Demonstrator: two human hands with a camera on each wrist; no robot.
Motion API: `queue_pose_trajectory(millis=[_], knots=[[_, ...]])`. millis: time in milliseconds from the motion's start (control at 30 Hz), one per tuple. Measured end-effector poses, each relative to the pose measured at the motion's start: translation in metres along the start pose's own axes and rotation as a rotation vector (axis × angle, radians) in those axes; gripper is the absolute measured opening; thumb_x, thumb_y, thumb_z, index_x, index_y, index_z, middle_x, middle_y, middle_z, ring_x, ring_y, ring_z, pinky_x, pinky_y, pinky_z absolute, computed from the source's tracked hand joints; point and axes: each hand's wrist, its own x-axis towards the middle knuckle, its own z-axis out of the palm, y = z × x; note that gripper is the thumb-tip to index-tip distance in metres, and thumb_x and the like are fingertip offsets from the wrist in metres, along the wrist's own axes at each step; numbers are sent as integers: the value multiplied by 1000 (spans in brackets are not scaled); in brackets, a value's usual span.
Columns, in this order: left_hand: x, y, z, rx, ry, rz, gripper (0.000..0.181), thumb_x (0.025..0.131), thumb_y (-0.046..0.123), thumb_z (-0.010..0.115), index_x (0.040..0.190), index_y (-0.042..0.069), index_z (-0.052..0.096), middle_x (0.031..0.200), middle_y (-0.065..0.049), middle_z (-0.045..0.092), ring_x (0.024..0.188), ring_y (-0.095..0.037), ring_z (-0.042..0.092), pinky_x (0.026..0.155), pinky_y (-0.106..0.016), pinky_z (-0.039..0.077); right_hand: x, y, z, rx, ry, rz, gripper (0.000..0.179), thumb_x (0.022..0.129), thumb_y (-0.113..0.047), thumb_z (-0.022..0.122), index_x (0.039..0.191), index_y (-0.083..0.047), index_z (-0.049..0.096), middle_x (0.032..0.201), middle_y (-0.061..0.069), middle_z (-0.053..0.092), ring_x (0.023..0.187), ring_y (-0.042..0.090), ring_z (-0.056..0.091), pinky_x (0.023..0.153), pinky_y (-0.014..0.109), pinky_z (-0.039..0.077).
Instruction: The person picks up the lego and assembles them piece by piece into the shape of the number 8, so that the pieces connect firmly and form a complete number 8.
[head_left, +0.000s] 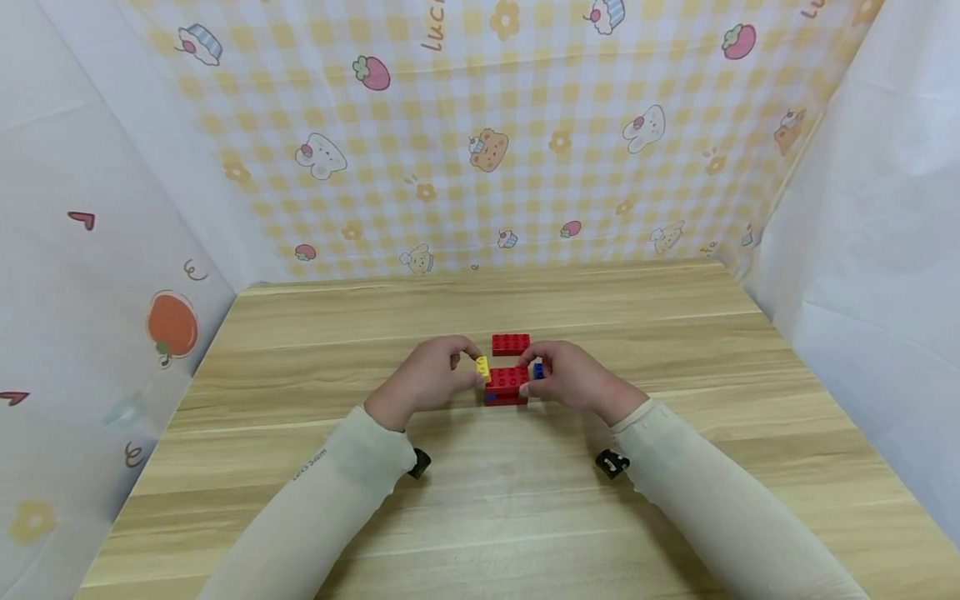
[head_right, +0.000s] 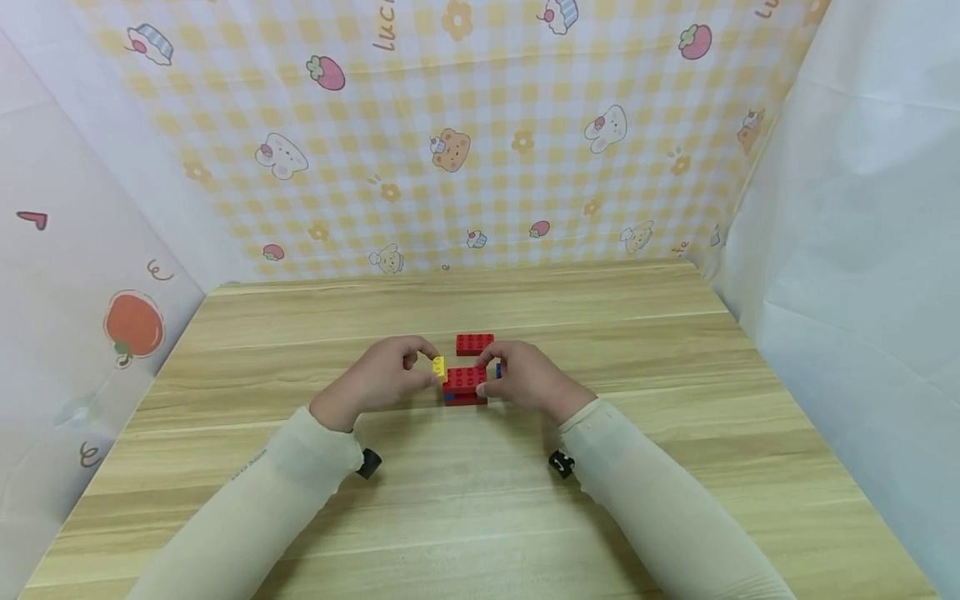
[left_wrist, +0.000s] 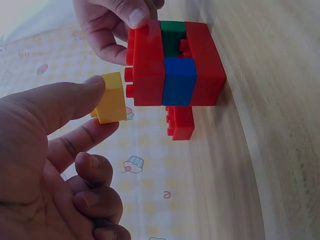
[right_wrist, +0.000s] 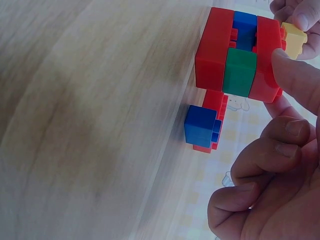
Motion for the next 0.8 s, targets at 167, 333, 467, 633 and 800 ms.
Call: queue_pose_trajectory(millis=[167,333,467,633,800], knots=[[1,1,2,-4,-9,-5,29,97,26,75,124,16,71,78,-4,45,62,-17,37,60,-33,32,0,0,0,-2,1,4,27,92,-21,84,115,-15,71,71,3,54,62,17,49,57,31,41],[2,1,6,-20,-10,9,29,97,26,76,123,17,72,78,-4,46,64,-18,39,60,-33,34,0,0,0,3,2,5,26,92,-21,84,115,-15,71,71,3,53,61,17,49,56,31,41],[2,0,9,-46,-5,15,29,96,26,76,123,17,72,78,-4,45,65,-18,39,61,-33,34,0,1,0,10,0,5,26,93,-20,83,115,-15,71,70,3,53,61,17,48,55,31,41],[1,-2,10,-85,5,13,29,96,26,77,123,18,72,79,-4,44,64,-18,39,61,-33,34,0,1,0,9,-3,3,26,93,-20,83,115,-15,71,70,3,53,61,17,48,56,31,41],[1,-4,13,-134,11,27,28,96,25,77,123,18,72,77,-2,42,62,-17,37,61,-33,34,0,1,0,8,-3,5,26,92,-20,84,115,-15,71,70,2,53,61,17,48,55,31,41]])
